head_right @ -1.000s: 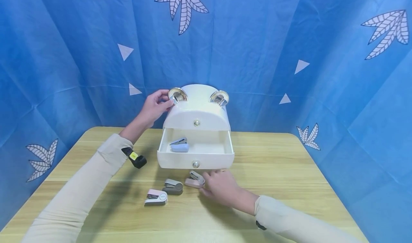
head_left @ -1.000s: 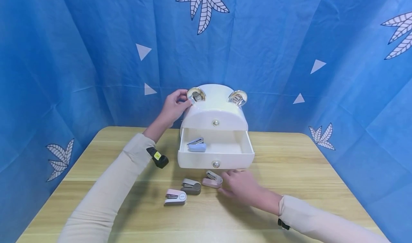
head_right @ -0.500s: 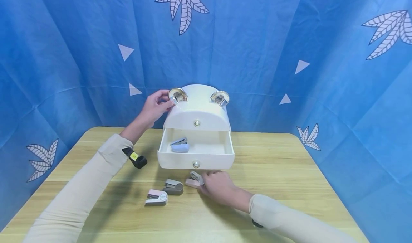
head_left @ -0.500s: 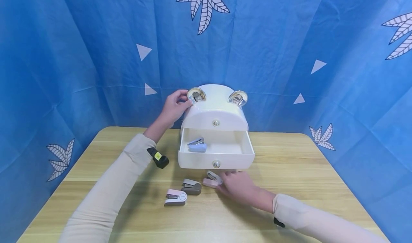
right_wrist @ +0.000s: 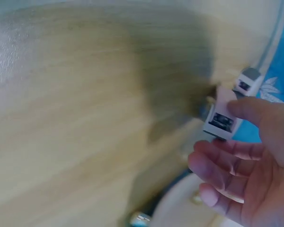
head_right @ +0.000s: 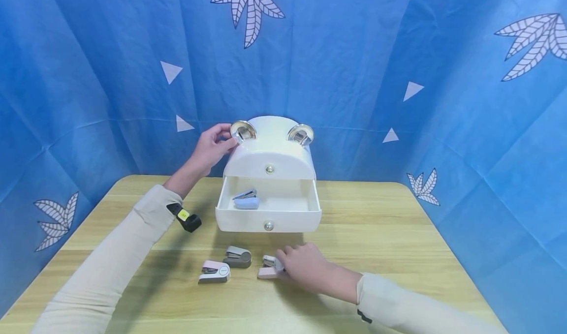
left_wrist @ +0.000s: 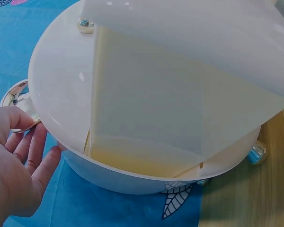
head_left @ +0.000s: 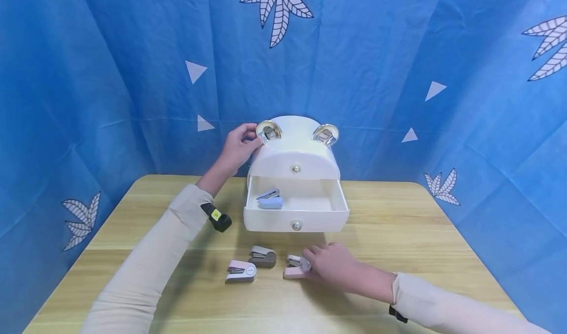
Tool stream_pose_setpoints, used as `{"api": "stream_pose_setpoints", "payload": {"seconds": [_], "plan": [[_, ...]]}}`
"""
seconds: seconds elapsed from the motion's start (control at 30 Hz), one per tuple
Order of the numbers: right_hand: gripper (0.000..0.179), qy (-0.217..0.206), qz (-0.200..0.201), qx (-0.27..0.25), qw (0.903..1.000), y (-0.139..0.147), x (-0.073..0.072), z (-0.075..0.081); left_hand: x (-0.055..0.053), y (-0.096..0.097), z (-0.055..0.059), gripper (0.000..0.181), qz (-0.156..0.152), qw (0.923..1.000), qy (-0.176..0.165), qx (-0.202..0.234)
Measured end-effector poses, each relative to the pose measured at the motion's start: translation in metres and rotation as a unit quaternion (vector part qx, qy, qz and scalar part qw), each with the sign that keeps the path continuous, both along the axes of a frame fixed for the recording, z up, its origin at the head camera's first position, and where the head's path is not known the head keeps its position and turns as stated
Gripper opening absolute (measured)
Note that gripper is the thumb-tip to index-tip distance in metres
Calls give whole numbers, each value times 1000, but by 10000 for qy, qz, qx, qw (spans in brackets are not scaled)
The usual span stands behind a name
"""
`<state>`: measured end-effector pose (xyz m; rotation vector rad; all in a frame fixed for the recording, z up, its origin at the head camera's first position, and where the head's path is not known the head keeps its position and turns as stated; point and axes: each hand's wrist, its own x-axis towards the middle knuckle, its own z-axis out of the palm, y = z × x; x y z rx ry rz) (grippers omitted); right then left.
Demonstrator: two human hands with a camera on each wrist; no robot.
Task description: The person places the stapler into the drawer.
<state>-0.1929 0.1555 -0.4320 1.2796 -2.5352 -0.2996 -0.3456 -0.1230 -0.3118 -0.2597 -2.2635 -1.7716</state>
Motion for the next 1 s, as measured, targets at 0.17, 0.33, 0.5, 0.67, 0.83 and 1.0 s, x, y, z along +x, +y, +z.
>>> {"api": "stream_pose_setpoints", "payload": {"seconds": [0.17,0.33,0.5,0.67,0.83,1.0], "plan": [[32,-35,170,220,9996,7,11,22,0,0,0,38,24,10000,-5,27],[30,424,569,-136,9974,14,20,47,-1,0,0,38,27,10000,-18,31],[32,964,909,-599,9894,22,23,78,-1,0,-1,38,34,10000,-28,-14],[32,932,819,-936,9878,29,20,114,-1,0,-1,37,-1,10000,20,28],[33,958,640,-1154,9866,35,6,142,-1,0,-1,37,-12,10000,45,13],[32,1127,360,-982,9881,36,-17,156,-1,-1,-1,38,-26,10000,20,-7]]}}
